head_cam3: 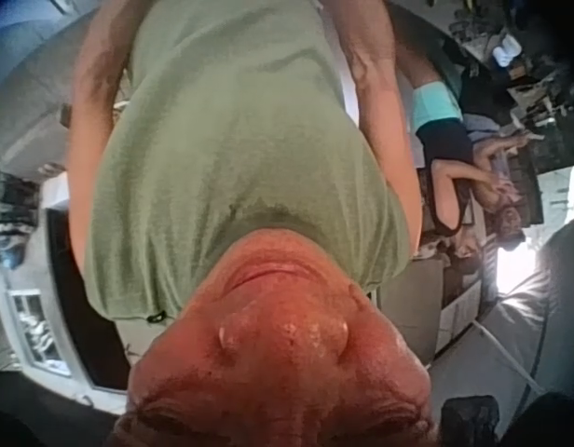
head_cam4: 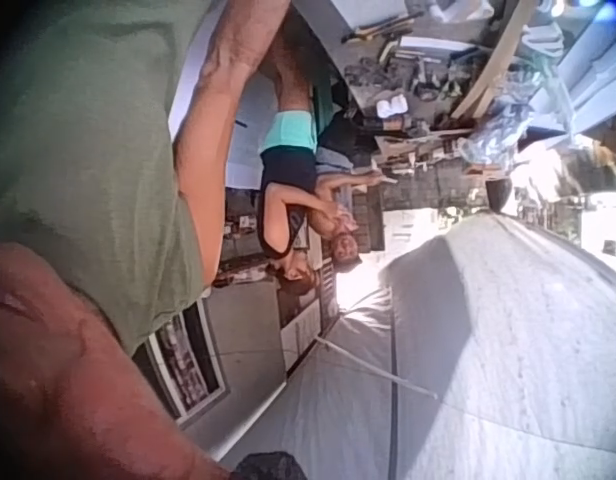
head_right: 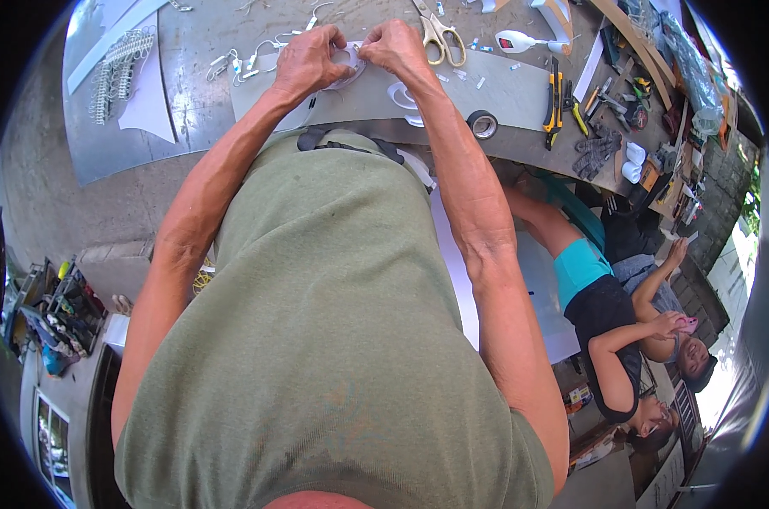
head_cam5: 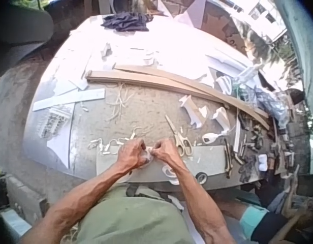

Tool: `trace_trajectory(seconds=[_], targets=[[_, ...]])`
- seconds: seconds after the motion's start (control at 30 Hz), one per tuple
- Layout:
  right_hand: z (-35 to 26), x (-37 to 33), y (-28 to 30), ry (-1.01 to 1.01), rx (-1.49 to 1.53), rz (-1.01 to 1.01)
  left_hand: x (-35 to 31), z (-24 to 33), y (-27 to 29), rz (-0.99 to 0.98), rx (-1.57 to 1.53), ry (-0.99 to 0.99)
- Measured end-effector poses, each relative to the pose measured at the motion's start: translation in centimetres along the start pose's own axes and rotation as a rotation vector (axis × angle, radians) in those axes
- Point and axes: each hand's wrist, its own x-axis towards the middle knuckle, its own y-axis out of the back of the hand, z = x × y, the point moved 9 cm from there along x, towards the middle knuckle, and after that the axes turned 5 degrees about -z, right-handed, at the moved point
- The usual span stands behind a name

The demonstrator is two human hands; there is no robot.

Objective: The recorder is assembling white plastic LED channel letters, inserting LED light modules and wires into the plastic letter shells.

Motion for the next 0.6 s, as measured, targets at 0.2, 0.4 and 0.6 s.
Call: trace_trajectory(seconds=[0.2,0.4,0.6], targets=[[0.6,0.7,-0.7,-0.052,0.14,-0.132,0.1,-0.1,-0.1,-0.028,0.01,0.018],[1.0,0.9,-0.8,-0.04,0.135,-0.126,-0.1,0.2,0.1,-0.001,-0.006,-0.015],[0.1,-0.6,-0.3,-0.069,0.169,-0.148,-0.3,0.0,0.2,0.002,0.001,-0.005]])
